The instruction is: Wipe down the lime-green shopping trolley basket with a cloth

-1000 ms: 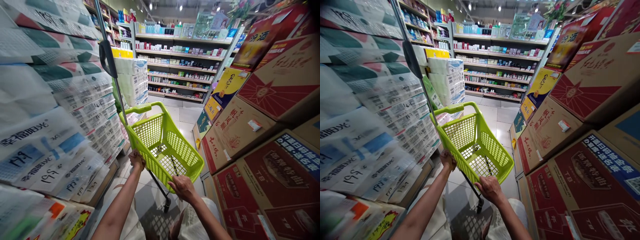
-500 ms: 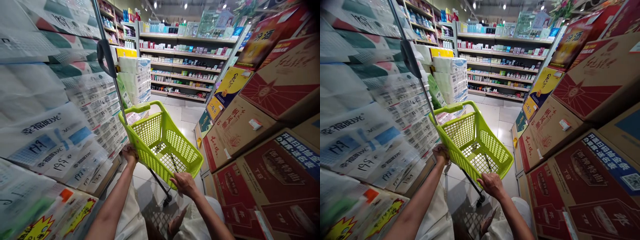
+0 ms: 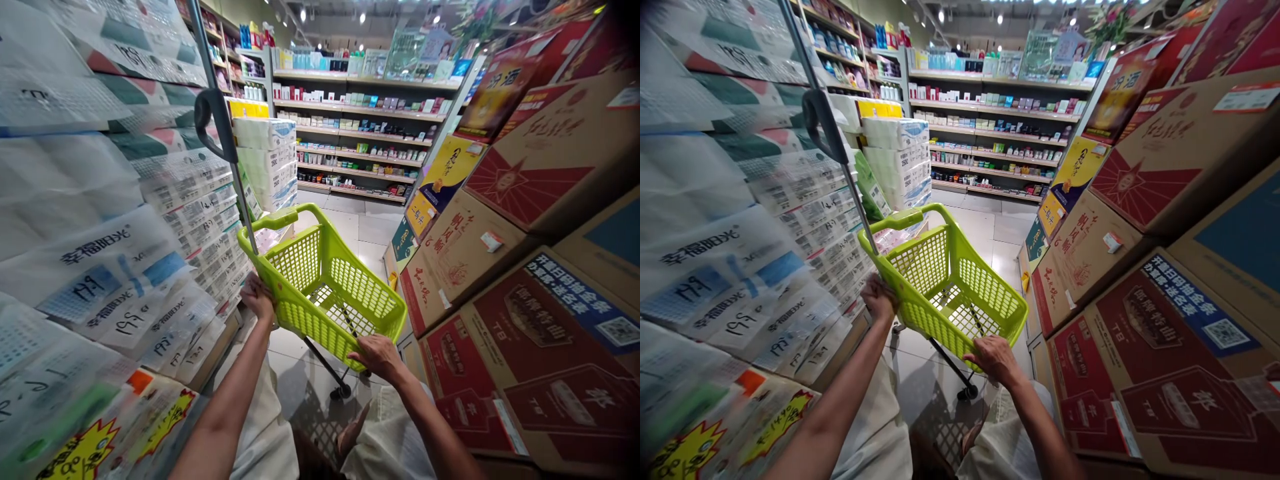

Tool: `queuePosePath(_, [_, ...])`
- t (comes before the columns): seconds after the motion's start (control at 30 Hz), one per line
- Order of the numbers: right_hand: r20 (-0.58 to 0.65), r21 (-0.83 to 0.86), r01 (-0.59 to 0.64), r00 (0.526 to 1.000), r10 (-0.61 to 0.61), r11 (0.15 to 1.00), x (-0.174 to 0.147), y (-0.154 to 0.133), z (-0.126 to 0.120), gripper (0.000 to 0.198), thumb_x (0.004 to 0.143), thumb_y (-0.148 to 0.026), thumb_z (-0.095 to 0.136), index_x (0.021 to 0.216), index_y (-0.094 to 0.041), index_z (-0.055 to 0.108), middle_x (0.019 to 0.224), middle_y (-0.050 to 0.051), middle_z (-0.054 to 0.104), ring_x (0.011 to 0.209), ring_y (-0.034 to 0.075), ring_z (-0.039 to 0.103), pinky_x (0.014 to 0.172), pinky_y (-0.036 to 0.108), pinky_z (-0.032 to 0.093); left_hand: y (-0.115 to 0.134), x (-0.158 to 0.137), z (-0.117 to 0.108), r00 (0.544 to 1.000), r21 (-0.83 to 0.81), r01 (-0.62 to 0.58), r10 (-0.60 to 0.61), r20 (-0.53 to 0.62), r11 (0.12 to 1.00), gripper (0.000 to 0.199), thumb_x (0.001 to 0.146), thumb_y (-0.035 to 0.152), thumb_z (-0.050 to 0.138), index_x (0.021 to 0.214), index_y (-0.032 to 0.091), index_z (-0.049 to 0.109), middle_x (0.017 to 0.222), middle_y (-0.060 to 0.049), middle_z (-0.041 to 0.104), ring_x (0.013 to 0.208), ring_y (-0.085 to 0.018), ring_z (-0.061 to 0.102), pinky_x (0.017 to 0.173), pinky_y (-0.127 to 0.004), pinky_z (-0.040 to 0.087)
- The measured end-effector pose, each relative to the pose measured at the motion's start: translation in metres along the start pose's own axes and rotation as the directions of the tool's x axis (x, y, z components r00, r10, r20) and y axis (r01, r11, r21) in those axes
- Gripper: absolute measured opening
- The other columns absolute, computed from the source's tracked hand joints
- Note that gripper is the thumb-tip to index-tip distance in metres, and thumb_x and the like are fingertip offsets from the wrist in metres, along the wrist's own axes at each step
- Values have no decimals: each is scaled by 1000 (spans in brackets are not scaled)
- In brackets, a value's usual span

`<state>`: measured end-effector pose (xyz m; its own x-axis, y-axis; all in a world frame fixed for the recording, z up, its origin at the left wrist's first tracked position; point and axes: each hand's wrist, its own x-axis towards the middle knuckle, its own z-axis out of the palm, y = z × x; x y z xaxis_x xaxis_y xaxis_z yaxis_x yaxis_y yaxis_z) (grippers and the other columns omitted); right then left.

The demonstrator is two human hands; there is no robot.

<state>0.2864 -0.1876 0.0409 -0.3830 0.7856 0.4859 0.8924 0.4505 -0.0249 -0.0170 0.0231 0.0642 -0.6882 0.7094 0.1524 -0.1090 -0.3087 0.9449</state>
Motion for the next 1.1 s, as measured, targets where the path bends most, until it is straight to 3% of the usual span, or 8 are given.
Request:
queuePosePath(0.17, [-46,1,-20,999,21,1000,-8,7,4,48,102,-57,54,71,-20,58,60,0,63,57,12,55,63,26,31,35,17,16,870,232,-476,417,261,848,17,83,10,58,96,21,55,116,-12,52,120,-27,52,114,-46,41])
queuePosePath(0.37, [29,39,-30,999,29,999,-9,17,-2,49,99,-62,55,75,-21,62,68,2,67,68,16,63,73,28,42,43,-13,-3,525,185,-713,340,780,676,33,83,4,54,108,23,63,120,-11,56,108,-26,60,103,-43,52])
queuePosePath(0.5, [52,155,-59,997,51,986,-3,13,-17,47,105,-60,42,109,-21,68,100,7,77,99,21,69,112,42,39,57,14,14,656,265,-708,471,590,655,40,75,-2,56,107,21,64,118,-11,58,107,-28,58,106,-49,49])
queuePosePath(0.57, [43,216,-106,994,99,971,-2,9,-22,48,108,-56,33,125,-23,64,112,7,77,107,21,68,117,45,35,59,14,21,616,269,-727,426,663,632,47,69,-7,54,105,21,65,118,-11,61,102,-27,58,102,-47,51])
queuePosePath(0.73, [-6,237,-172,984,178,956,-1,6,-27,53,111,-47,20,135,-27,62,117,5,77,110,21,67,117,46,34,52,-31,22,255,85,-784,195,947,615,48,72,-10,49,100,24,68,105,-7,64,89,-22,62,83,-36,56])
queuePosePath(0.9, [-72,245,-263,955,288,933,-3,10,-36,61,111,-41,10,134,-26,65,117,6,76,109,20,67,116,44,36,54,-39,25,580,309,-711,277,766,632,45,70,-9,50,101,19,66,106,-10,61,94,-26,62,89,-42,55])
queuePosePath(1.03, [-81,274,-293,942,326,916,-3,9,-36,62,111,-40,9,133,-26,66,117,6,76,110,19,67,116,42,36,46,-54,16,400,168,-678,168,901,716,49,72,-7,48,105,23,68,113,-9,64,100,-25,65,90,-39,56])
queuePosePath(1.1, [-80,287,-290,942,325,913,-2,7,-35,62,111,-40,10,132,-26,66,117,5,77,111,19,66,116,41,35,43,-65,12,489,195,-634,192,851,748,44,76,-3,50,106,23,68,112,-9,63,102,-25,65,94,-41,56])
